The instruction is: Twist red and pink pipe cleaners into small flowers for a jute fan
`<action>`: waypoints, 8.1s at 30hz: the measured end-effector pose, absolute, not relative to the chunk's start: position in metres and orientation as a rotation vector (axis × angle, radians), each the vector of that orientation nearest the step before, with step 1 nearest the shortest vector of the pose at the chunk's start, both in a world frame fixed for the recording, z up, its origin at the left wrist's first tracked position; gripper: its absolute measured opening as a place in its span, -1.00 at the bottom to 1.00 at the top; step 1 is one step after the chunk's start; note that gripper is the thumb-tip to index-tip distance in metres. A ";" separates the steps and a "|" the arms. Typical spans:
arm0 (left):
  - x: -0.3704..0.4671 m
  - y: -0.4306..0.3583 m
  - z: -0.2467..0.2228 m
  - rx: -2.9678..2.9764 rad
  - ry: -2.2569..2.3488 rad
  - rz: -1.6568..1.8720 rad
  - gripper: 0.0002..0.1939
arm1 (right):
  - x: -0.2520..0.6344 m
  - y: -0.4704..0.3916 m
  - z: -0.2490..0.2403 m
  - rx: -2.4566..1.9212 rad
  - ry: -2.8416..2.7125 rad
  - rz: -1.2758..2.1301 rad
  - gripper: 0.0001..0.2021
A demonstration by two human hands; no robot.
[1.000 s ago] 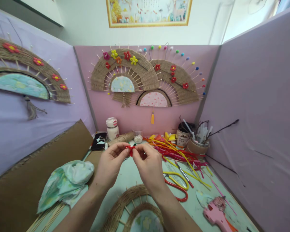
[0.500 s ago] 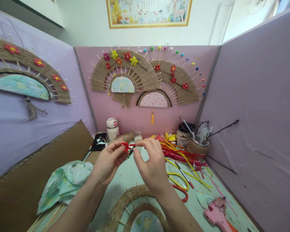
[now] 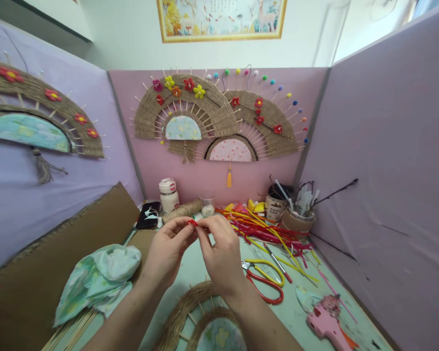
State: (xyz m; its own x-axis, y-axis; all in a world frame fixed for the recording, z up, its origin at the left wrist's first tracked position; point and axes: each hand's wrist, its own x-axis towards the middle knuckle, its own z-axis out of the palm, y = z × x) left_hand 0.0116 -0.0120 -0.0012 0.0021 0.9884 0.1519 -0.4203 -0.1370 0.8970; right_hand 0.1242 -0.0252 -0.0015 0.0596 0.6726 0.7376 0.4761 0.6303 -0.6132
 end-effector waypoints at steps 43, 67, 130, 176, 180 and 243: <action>-0.014 -0.003 0.007 0.946 0.586 1.074 -0.84 | 0.154 -0.018 0.009 -1.117 -1.379 0.441 -0.42; -0.022 -0.003 -0.001 1.154 0.318 0.848 -0.89 | 0.147 -0.028 0.015 -0.753 -1.640 1.199 -0.90; -0.016 0.006 -0.005 1.103 0.455 1.122 -0.85 | 0.136 -0.027 0.006 -0.743 -1.795 0.036 -0.88; -0.007 -0.001 -0.010 0.577 0.264 0.905 -0.84 | 0.152 -0.028 0.017 -0.804 -1.903 -0.217 -0.85; -0.008 -0.002 -0.008 0.622 0.274 0.907 -0.82 | 0.151 -0.027 0.017 -0.807 -1.889 -0.211 -0.89; -0.003 -0.001 -0.012 0.853 0.402 1.018 -0.83 | 0.158 -0.026 0.015 -0.809 -1.866 0.502 -0.86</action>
State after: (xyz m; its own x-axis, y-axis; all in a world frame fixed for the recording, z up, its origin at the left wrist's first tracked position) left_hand -0.0033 -0.0007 -0.0115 0.4910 0.8670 0.0847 -0.5760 0.2501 0.7783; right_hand 0.1576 -0.0256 0.0154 -0.2765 0.7235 0.6325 0.3083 0.6901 -0.6547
